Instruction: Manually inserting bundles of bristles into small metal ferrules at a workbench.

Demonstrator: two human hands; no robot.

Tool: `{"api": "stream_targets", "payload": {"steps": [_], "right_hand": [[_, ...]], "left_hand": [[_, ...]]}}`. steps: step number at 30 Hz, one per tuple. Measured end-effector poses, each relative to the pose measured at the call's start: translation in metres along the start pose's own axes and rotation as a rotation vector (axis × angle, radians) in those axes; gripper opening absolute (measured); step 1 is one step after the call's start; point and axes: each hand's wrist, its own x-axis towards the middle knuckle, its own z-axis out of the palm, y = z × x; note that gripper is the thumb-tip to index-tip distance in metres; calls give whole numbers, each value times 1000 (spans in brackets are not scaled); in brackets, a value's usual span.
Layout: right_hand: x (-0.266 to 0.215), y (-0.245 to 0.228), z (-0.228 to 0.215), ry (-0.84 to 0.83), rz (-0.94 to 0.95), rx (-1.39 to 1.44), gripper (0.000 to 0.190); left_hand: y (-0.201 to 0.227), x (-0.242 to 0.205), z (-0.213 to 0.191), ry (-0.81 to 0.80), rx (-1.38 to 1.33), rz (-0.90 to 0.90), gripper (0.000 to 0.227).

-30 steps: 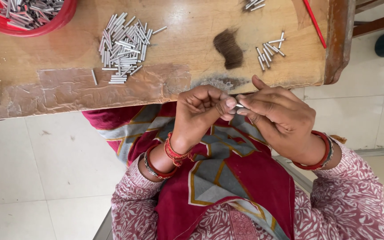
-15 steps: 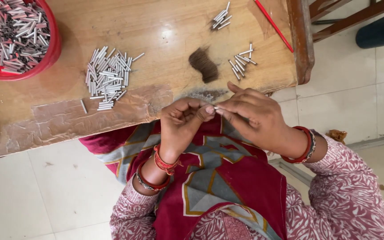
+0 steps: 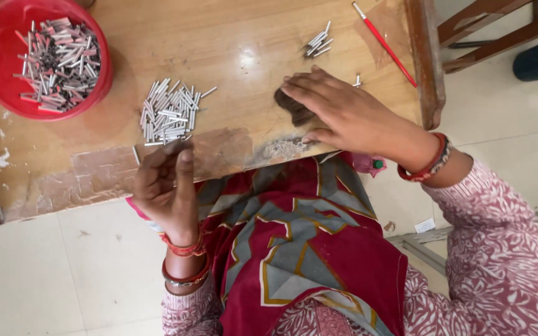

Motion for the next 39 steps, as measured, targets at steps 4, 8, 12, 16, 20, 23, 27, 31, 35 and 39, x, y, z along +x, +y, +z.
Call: {"api": "stream_targets", "payload": {"steps": [4,8,12,16,20,23,27,31,35,39], "right_hand": [[21,12,1,-52,-81,4,85],[22,6,4,-197,45,74,79],[2,-10,9,-175,169,41,69],[-18,-23,17,-93,189,25,70],[-36,-26,32,179,291,328,75],[-45,-27,50,289,376,756,84],[-42,-28,60,388,366,1031,99],[-36,-27,67,384,398,1031,101],[-33,-30,68,344,334,953,101],[-40,-36,62,359,359,946,104]], "left_hand": [[9,0,-2,16,-54,24,17],[7,1,5,-15,-130,-42,17],[5,-1,30,-97,-302,-137,15],[-8,-5,66,-273,-321,-129,20],[-7,-7,105,-483,-475,-109,63],[-15,-22,128,-477,-479,-121,81],[-20,-29,148,-435,-386,-52,85],[-16,-33,155,-435,-322,17,85],[-17,-35,156,-434,-240,56,83],[-7,-45,150,-382,-394,-15,86]]}}
